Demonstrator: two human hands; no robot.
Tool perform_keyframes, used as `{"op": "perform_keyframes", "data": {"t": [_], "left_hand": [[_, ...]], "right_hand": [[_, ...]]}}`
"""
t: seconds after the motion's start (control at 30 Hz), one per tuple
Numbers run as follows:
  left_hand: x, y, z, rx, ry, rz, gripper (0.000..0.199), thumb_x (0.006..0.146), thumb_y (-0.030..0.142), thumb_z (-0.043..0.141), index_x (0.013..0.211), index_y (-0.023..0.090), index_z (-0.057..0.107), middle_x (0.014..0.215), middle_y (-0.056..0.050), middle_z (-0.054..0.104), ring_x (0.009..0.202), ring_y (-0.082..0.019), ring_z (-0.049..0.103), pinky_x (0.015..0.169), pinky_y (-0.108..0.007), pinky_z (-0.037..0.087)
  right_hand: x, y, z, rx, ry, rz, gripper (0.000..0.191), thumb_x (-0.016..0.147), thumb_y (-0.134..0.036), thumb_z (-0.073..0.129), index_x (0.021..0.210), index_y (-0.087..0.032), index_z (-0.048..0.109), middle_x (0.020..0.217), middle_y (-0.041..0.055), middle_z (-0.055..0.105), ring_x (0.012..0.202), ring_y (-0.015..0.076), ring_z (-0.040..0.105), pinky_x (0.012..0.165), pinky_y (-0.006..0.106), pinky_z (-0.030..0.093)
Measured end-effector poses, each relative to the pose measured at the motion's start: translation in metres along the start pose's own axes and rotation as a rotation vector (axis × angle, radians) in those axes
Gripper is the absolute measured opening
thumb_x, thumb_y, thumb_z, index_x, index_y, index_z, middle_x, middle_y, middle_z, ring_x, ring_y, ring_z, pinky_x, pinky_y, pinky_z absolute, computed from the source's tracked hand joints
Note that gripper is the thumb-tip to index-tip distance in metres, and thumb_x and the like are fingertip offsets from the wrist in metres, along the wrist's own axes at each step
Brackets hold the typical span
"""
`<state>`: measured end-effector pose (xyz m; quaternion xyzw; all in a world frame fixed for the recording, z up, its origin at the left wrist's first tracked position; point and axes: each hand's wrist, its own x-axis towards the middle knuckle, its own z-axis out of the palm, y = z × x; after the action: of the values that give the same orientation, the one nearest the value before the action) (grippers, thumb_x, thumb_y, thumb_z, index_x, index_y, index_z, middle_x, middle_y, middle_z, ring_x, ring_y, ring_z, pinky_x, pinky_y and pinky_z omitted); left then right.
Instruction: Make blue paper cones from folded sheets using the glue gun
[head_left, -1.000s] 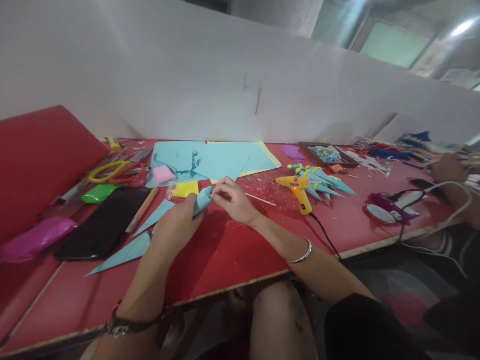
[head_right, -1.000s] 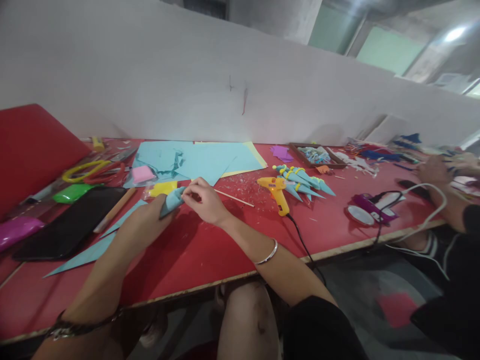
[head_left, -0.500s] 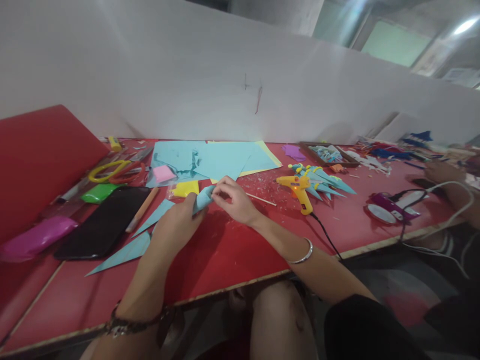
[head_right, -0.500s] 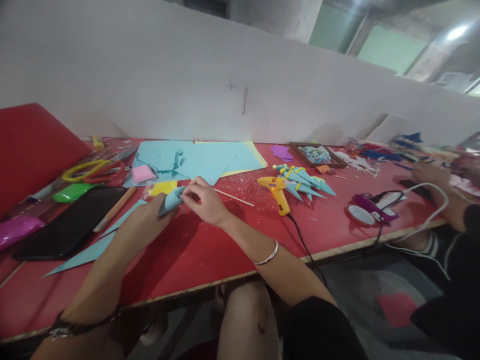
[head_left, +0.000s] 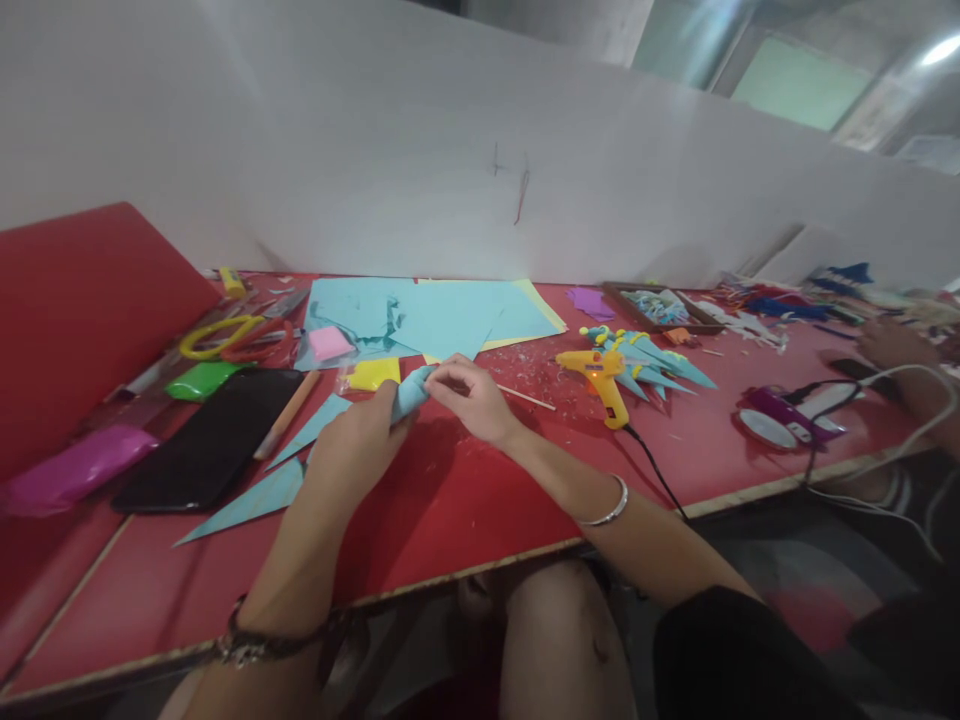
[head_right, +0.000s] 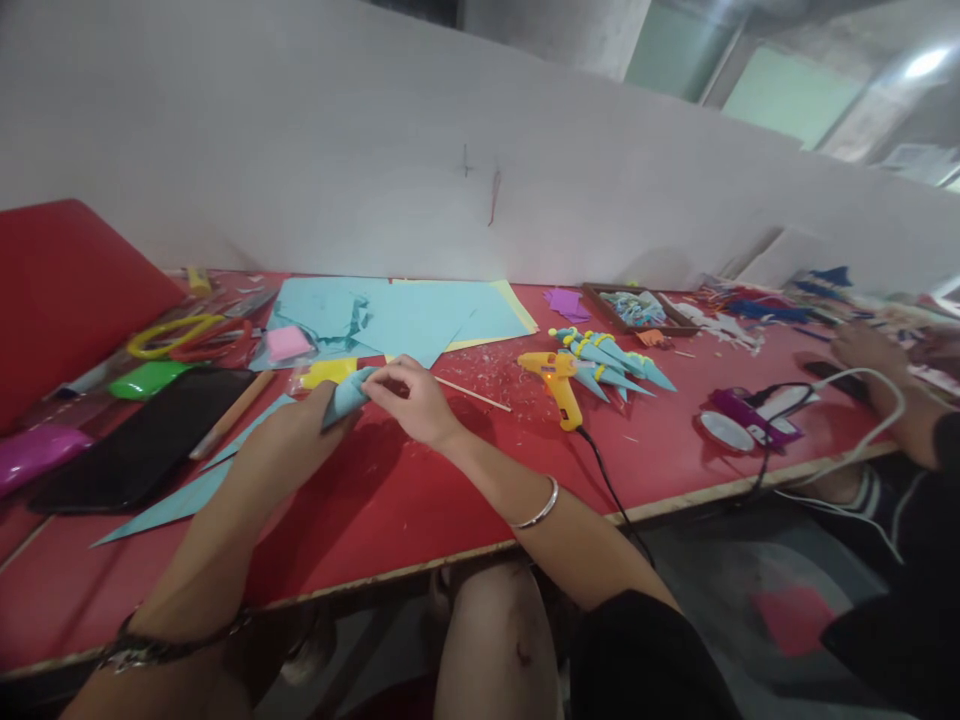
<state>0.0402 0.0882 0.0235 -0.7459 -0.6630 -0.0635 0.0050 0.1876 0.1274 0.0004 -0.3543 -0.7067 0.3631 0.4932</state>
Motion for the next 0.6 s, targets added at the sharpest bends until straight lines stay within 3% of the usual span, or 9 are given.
{"op": "perform_keyframes", "data": {"t": [0.2,0.4,0.6], "left_hand": [[-0.0025,0.0002,-0.0018,0.056,0.077,0.003,0.032,0.086,0.042,0.032,0.098,0.015,0.044,0.077,-0.011,0.064,0.067,-0.025,0.063,0.047,-0.026,0.031],[-0.001,0.0003,-0.0019,0.023,-0.006,0.012,0.032,0.086,0.042,0.031,0.099,0.016,0.044,0.074,-0.01,0.065,0.066,-0.024,0.063,0.048,-0.025,0.032],[-0.0002,-0.0011,0.0003,-0.037,-0.067,0.014,0.035,0.085,0.044,0.03,0.099,0.017,0.045,0.072,-0.01,0.065,0.064,-0.026,0.062,0.049,-0.026,0.034]], "right_hand": [[0.0005,-0.0028,-0.0034,-0.043,-0.062,-0.063,0.011,0.077,-0.024,0.052,0.068,-0.019,0.052,0.075,-0.0009,0.042,0.066,0.0096,0.044,0.061,0.024,0.041],[-0.0013,-0.0038,-0.0046,-0.161,-0.064,-0.135,0.012,0.079,-0.024,0.052,0.069,-0.019,0.053,0.075,-0.0008,0.043,0.067,0.0097,0.045,0.063,0.025,0.041],[-0.0014,-0.0011,-0.005,-0.139,-0.071,-0.151,0.012,0.079,-0.024,0.053,0.068,-0.02,0.056,0.072,-0.0014,0.044,0.065,0.0098,0.045,0.063,0.026,0.041]]}}
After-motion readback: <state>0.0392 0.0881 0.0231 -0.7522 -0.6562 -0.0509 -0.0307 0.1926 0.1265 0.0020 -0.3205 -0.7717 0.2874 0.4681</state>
